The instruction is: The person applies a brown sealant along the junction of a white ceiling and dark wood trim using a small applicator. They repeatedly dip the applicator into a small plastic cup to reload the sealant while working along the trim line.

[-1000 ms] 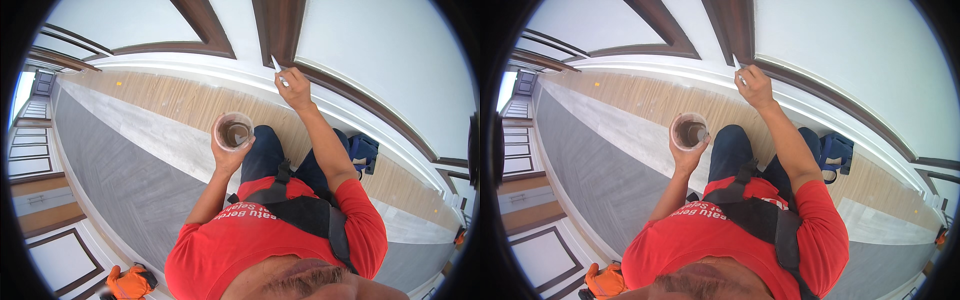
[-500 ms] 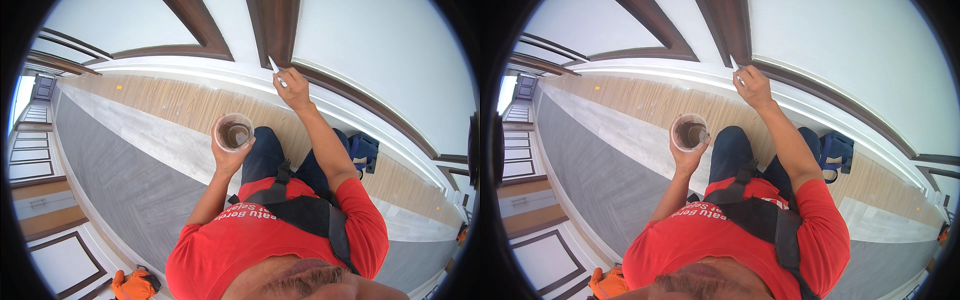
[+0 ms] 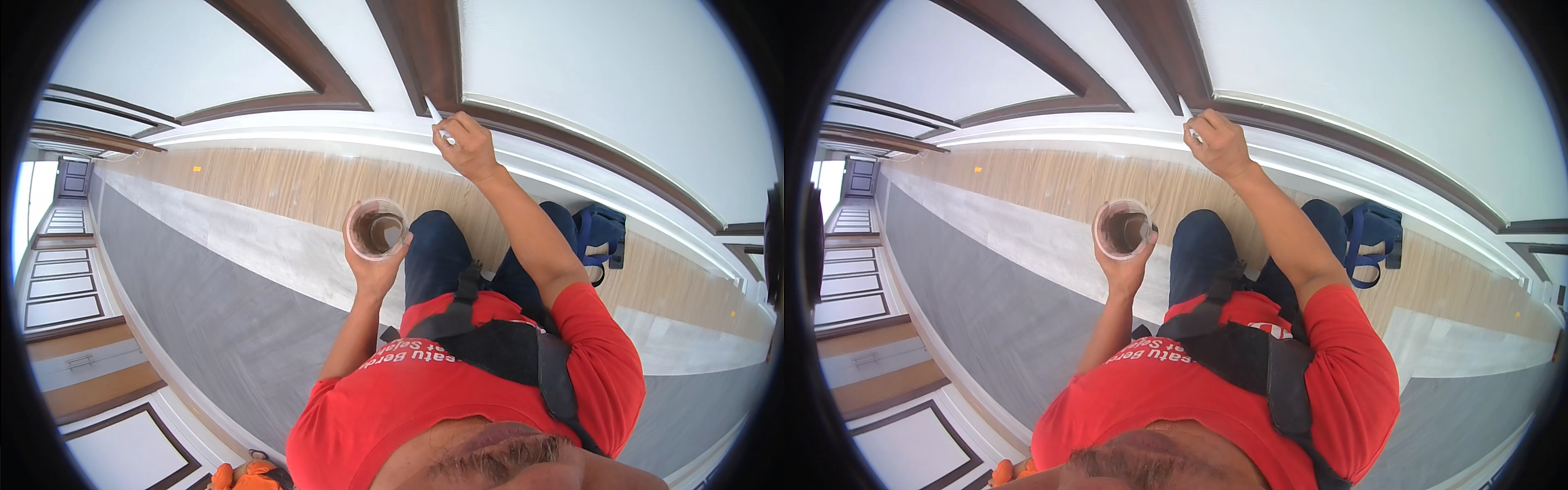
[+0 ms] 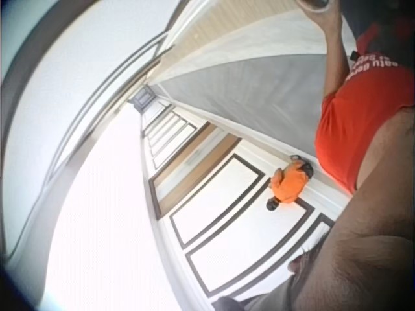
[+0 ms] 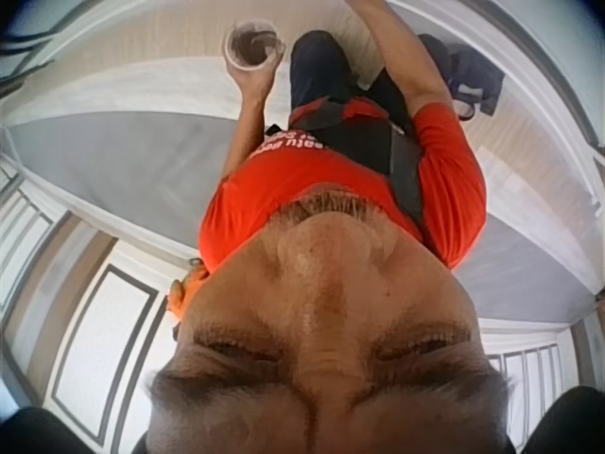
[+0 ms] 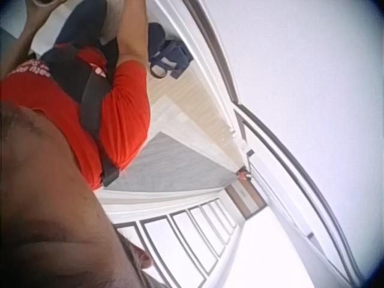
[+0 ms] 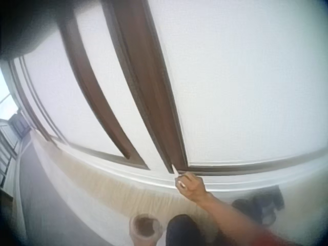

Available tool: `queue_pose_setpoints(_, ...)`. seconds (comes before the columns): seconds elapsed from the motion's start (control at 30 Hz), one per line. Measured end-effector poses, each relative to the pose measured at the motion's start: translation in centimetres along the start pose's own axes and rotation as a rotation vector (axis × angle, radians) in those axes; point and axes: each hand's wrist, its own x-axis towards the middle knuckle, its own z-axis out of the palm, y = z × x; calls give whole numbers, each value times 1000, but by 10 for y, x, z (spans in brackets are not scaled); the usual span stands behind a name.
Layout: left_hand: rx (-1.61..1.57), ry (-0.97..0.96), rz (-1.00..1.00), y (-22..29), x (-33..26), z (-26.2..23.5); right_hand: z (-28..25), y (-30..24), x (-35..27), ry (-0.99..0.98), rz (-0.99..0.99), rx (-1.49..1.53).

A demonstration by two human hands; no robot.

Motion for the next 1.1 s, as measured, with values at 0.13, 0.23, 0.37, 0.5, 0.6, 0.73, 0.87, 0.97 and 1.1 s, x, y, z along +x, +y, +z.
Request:
queue_pose_setpoints(0.13, 1, 4, -24, 0, 0, -3, -2, -8, 13, 67, -17, 28)
queue_pose_setpoints(0.23, 12, 10, -10, -2, -1, -2, -3, -9, 14, 79, -23, 19)
queue_pose_setpoints(0.37, -11, 10, -6, -5, -1, -2, -4, -7, 5, -3, -5, -6)
queue_pose_setpoints(0.5, -35, 12, -25, -2, -2, -1, 1, -4, 2, -10, 23, 4)
queue_pose_setpoints(0.6, -31, 3, -27, -4, -3, -1, 0, -7, 9, 34, -8, 10)
queue_pose_setpoints(0.73, -2, 1, -15, -2, -2, 0, -3, -11, 20, 79, -29, 31)
queue_pose_setpoints(0.87, -12, -8, -8, -6, -3, 0, -5, -11, 20, 100, -51, 10)
queue_pose_setpoints(0.97, -3, -16, -21, -6, -3, 0, -3, -6, 11, 50, -56, 11)
queue_pose_setpoints(1.1, 6, -16, -26, -5, -2, 0, -1, -2, 4, -15, -33, 6)
